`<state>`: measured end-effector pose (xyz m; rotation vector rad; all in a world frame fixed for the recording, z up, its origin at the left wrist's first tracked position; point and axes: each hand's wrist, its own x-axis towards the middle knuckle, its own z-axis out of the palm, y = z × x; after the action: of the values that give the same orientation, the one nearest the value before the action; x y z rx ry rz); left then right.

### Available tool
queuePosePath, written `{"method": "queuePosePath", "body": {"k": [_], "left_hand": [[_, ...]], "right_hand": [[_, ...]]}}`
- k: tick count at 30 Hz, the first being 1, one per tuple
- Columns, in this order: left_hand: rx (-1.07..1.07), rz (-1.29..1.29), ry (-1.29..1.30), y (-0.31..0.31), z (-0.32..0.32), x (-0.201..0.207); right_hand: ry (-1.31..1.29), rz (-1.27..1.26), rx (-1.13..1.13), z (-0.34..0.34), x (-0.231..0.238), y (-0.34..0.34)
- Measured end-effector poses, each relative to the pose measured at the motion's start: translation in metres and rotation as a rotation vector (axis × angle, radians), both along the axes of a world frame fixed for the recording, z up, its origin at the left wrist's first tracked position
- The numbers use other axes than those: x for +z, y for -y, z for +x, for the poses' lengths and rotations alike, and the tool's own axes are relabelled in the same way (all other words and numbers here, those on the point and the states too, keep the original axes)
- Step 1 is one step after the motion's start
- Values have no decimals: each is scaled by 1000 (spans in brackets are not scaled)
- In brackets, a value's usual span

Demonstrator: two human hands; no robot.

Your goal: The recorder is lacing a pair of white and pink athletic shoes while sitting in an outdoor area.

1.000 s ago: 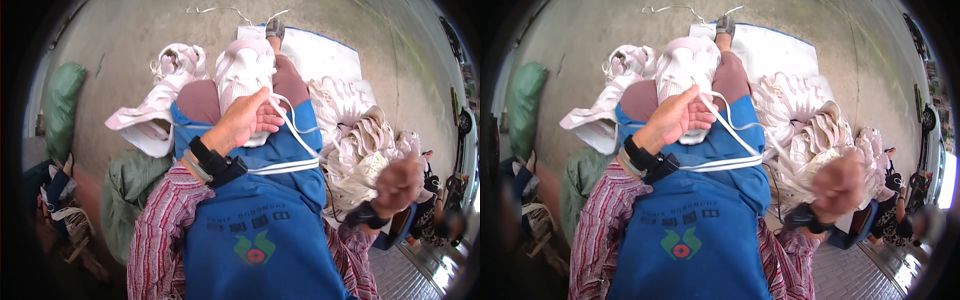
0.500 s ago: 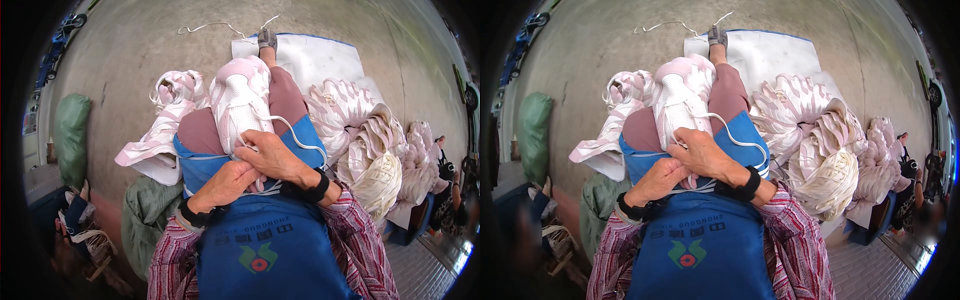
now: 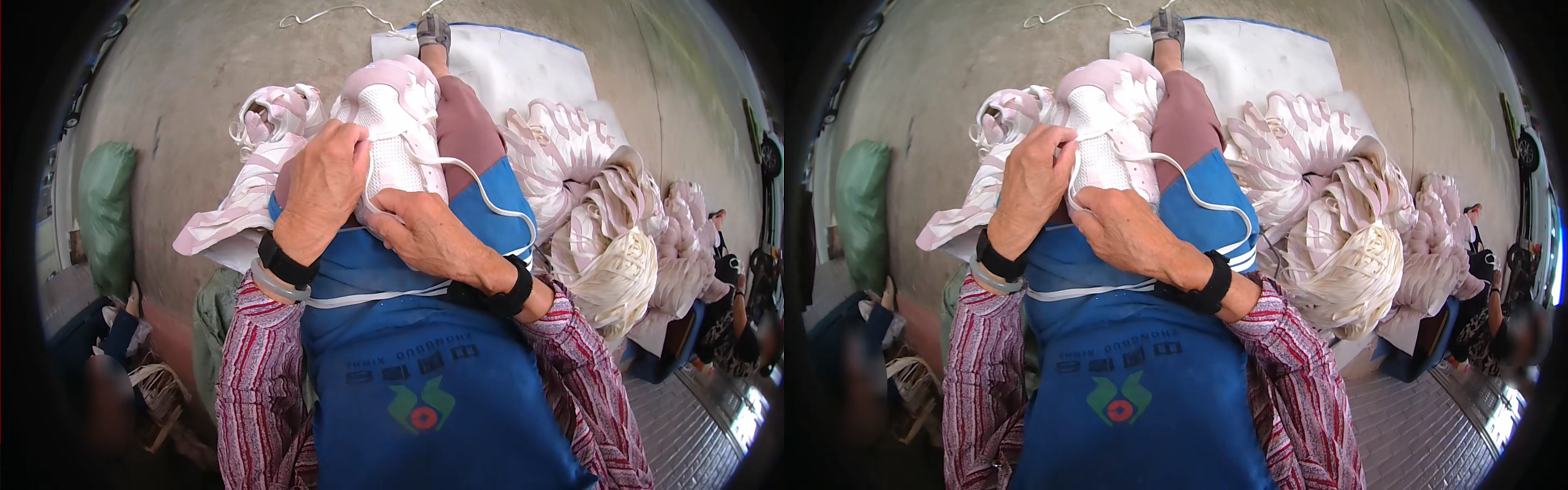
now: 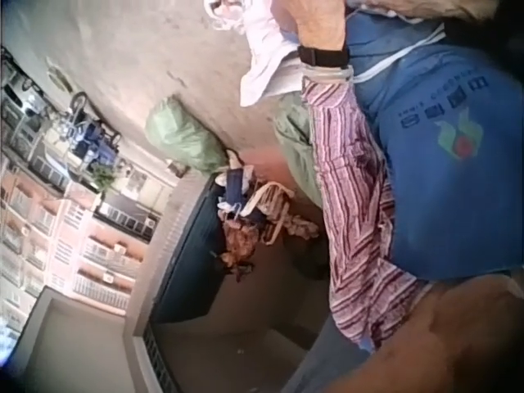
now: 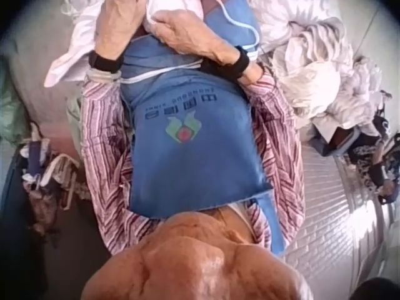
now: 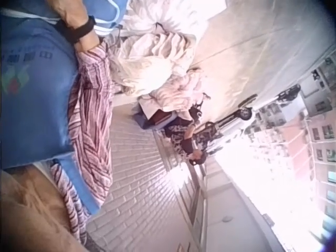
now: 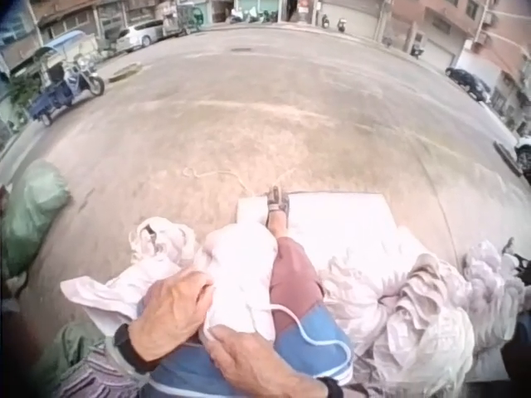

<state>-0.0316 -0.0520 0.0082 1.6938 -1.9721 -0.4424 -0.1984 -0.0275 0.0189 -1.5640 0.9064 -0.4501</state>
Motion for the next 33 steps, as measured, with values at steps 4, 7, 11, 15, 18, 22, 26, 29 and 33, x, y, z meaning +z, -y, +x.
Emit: {"method": "queuePosePath", "body": {"k": [4,7,11,15,18,22,26,29,33], "left_hand": [[-28,-19,159,7,-3,1],[-46,-7,36,14,2,3],[204,806,-901,15,26,12],[185,720,-887,17,33,12],[276,661,-861,13,28,14],[269,667,-837,4,17,11],[249,670,-787,7,16,3],[290,619,-746,7,10,-2],[359,566,-662,-4,9,10]], "right_hand": [[30,-13,-4,-1,-2,3],[24,-5,-3,-2,-5,2],[-10,-17,-14,-2,-7,3],[28,51,-44,0,-6,5],[116,66,-1,-2,-7,8],[84,153,18,-2,-12,6],[119,128,49,-4,-5,9],[167,231,169,-25,15,14],[190,420,186,-42,29,10]]}}
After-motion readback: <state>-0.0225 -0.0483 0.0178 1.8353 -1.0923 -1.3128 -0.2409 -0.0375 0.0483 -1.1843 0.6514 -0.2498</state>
